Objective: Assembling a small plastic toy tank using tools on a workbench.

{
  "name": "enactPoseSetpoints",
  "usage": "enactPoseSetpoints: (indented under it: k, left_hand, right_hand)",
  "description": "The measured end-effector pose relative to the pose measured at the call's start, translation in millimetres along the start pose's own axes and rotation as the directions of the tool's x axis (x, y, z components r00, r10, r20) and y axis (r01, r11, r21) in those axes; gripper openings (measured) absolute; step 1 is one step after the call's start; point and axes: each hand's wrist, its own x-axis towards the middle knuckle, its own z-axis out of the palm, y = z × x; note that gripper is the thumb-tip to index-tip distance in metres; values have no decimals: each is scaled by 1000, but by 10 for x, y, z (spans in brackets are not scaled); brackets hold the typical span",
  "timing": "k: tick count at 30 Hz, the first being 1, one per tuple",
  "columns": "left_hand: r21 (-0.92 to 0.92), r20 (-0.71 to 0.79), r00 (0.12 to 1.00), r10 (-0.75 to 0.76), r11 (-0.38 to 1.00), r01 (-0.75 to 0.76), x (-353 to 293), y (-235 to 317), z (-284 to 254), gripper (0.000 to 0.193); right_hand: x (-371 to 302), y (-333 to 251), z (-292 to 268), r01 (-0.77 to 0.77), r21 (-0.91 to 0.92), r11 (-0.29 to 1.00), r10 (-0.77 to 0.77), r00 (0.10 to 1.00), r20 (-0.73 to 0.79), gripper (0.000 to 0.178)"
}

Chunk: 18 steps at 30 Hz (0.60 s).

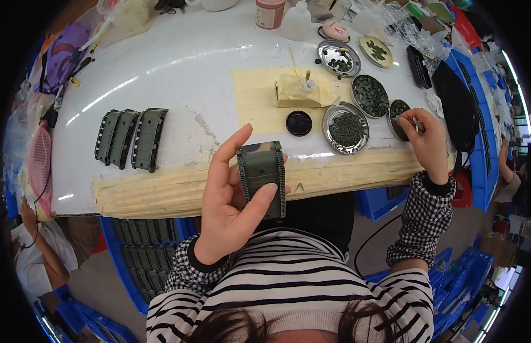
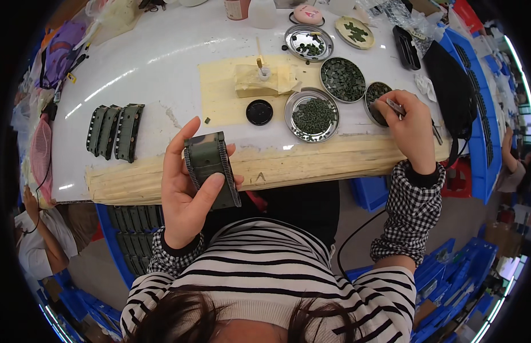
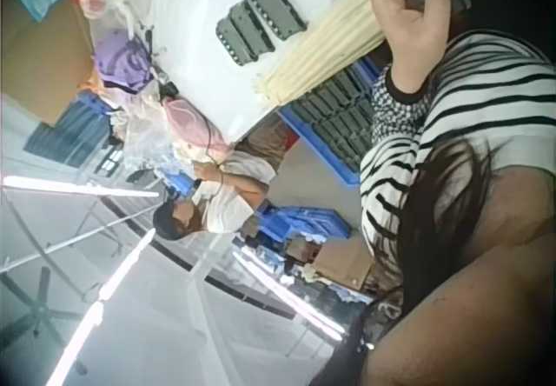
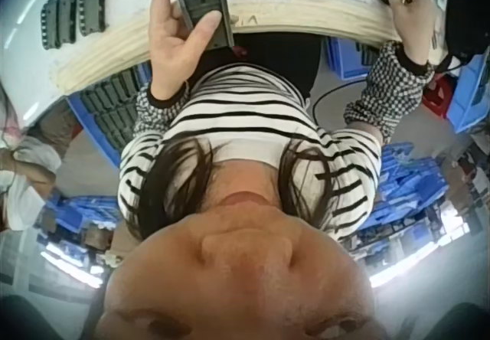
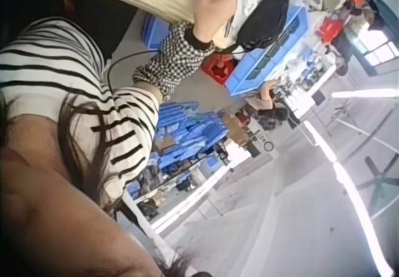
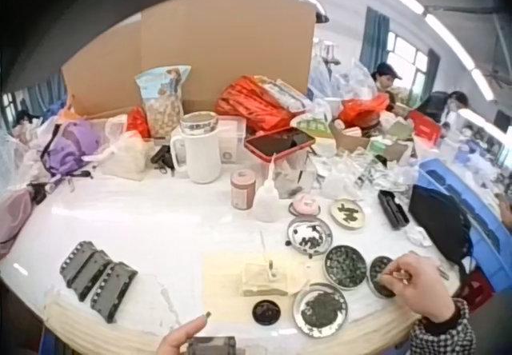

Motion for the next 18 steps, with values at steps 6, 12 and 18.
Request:
enactPoseSetpoints:
  k: [6,12,18]
  left_hand:
    - [1,-11,1000,-25,1000,25,-47,4,-24,69]
    - [27,-20,1000,8,1000,-8,-42,-14,-33,69]
    - [-38,-81,993,82,996,-86,-25,-73,38,59]
  right_hand:
    - [149,65,-52,-21,0,1000,21,977,213,15]
    - [119,82,-27,234,-91,968,-223,967,121,11]
    - [-2,-299,-72,232,46,972,-218,952,-214,16]
